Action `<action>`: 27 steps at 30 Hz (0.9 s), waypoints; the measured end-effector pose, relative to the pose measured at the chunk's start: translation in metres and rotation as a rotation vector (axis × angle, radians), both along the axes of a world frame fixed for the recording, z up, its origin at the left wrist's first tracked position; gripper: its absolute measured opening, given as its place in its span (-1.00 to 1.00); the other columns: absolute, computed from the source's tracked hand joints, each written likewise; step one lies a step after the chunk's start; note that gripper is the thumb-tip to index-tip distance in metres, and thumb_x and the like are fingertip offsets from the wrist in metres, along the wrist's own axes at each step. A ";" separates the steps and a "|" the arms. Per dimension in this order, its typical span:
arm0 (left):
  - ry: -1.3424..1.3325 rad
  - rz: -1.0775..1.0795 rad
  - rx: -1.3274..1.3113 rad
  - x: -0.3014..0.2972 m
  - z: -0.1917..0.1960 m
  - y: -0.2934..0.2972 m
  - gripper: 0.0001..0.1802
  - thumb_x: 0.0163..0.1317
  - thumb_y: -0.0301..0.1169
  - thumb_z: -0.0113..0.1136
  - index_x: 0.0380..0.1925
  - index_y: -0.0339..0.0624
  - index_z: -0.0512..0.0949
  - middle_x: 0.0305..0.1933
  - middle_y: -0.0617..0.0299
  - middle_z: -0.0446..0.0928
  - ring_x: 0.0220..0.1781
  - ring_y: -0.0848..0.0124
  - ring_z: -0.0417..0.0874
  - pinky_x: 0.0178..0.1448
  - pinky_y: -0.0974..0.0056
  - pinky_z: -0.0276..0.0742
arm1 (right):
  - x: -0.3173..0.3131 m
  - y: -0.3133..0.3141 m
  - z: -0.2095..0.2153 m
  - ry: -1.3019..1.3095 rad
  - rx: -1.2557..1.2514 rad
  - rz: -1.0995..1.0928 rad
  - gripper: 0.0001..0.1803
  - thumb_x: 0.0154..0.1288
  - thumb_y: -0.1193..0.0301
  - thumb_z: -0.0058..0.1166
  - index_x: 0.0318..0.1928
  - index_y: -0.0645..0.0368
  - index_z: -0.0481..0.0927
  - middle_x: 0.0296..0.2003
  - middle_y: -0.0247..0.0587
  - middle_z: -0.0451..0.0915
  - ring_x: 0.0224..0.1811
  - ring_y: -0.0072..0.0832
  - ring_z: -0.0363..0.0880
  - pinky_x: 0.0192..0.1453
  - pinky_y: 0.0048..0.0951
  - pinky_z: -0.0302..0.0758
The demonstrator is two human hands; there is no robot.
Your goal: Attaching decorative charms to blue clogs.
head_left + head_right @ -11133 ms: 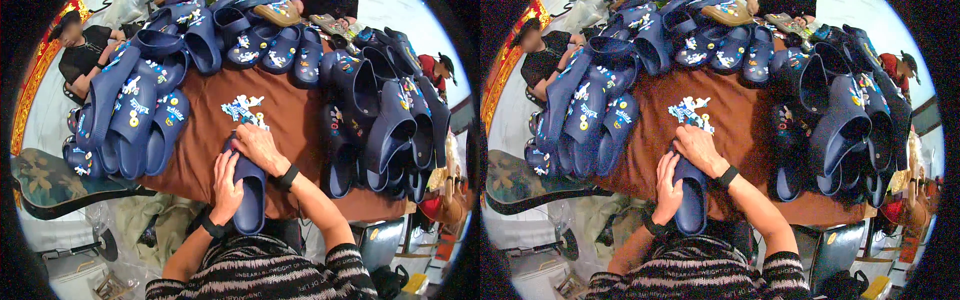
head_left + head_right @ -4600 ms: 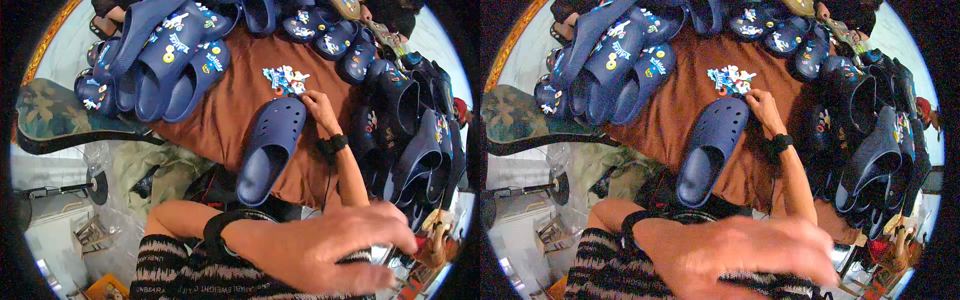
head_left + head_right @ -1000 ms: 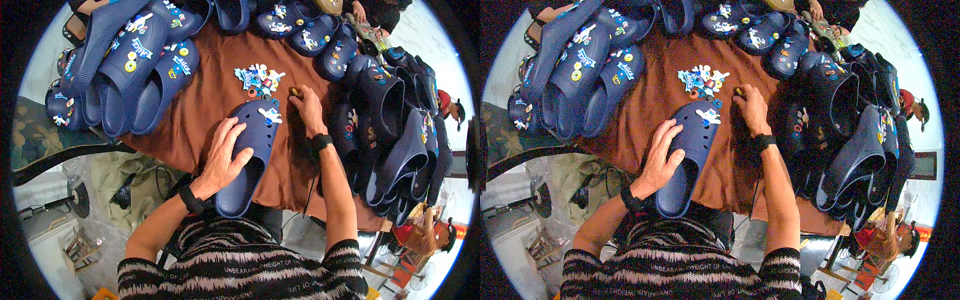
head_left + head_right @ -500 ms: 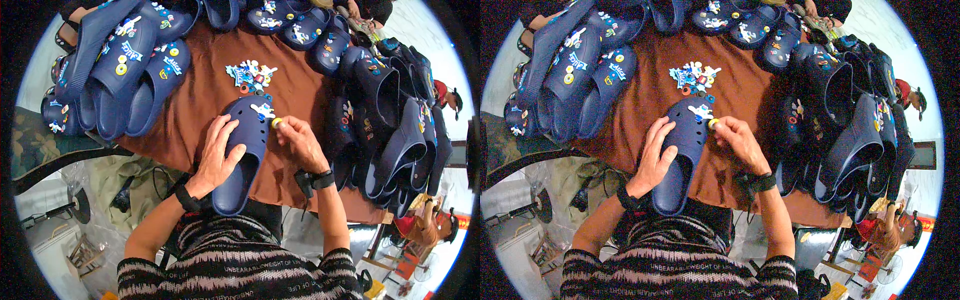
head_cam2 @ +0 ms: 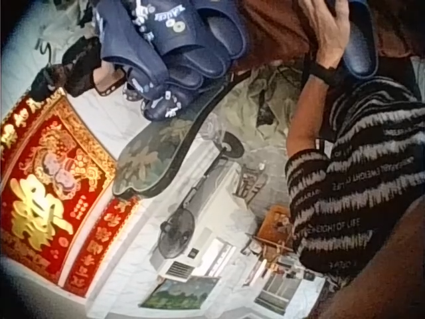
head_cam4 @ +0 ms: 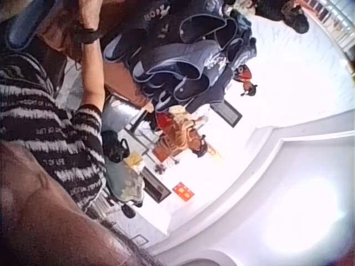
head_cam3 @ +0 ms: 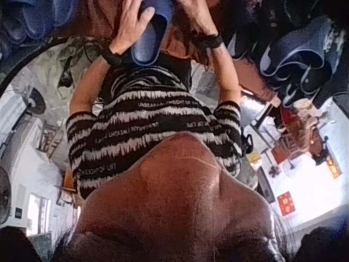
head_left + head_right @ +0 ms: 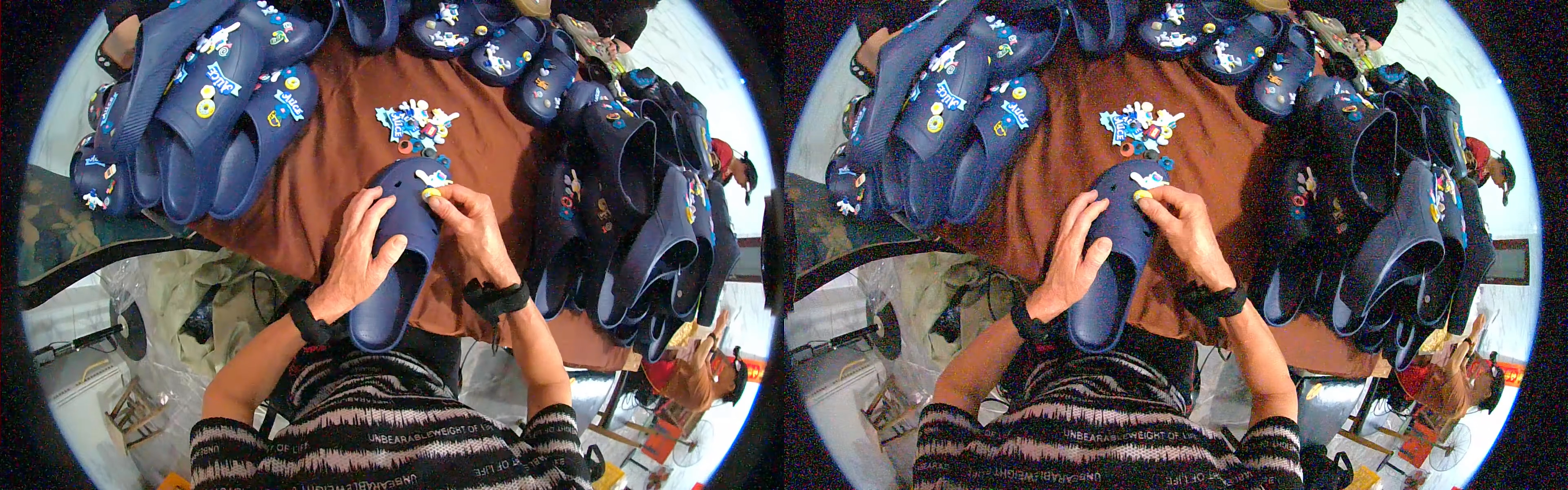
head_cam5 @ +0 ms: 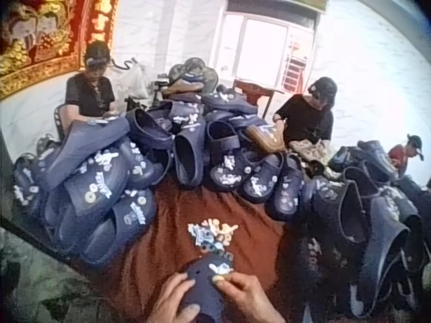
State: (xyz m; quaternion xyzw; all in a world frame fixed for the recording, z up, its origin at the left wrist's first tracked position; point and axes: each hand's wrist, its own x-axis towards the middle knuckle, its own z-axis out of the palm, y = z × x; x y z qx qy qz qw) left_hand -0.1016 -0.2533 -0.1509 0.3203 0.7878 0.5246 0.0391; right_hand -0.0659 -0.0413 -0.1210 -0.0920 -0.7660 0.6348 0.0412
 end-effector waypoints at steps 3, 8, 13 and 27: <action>0.002 0.004 0.000 0.000 -0.001 0.000 -0.32 0.43 0.00 0.10 0.34 -0.30 0.37 0.47 -0.19 0.22 0.54 -0.16 0.17 0.60 -0.10 0.06 | -0.007 -0.006 0.001 -0.021 0.130 0.008 -0.70 0.48 0.28 0.18 -0.15 0.34 0.70 -0.40 -0.43 0.62 -0.35 -0.66 0.47 -0.29 -0.50 0.41; -0.004 0.000 -0.002 0.000 -0.001 -0.001 -0.32 0.43 0.00 0.10 0.34 -0.30 0.37 0.47 -0.19 0.21 0.54 -0.16 0.17 0.60 -0.11 0.05 | -0.005 0.000 0.018 -0.144 -0.033 -0.041 -0.74 0.48 0.29 0.15 -0.18 0.27 0.69 -0.45 -0.46 0.57 -0.40 -0.68 0.43 -0.34 -0.54 0.36; -0.009 -0.002 -0.005 0.000 0.000 -0.002 -0.32 0.42 -0.02 0.12 0.34 -0.30 0.37 0.47 -0.19 0.22 0.54 -0.15 0.18 0.59 -0.09 0.07 | 0.016 0.022 0.024 -0.113 -0.235 -0.149 -0.71 0.53 0.21 0.09 -0.25 0.18 0.62 -0.52 -0.54 0.41 -0.48 -0.72 0.30 -0.38 -0.60 0.24; 0.010 0.005 0.005 0.000 0.001 -0.001 -0.34 0.42 -0.03 0.13 0.32 -0.30 0.38 0.45 -0.19 0.23 0.52 -0.14 0.20 0.58 -0.09 0.10 | -0.001 0.022 0.024 -0.277 0.002 0.161 -0.64 0.53 0.13 0.10 -0.28 0.18 0.61 -0.50 -0.50 0.47 -0.45 -0.70 0.37 -0.38 -0.52 0.31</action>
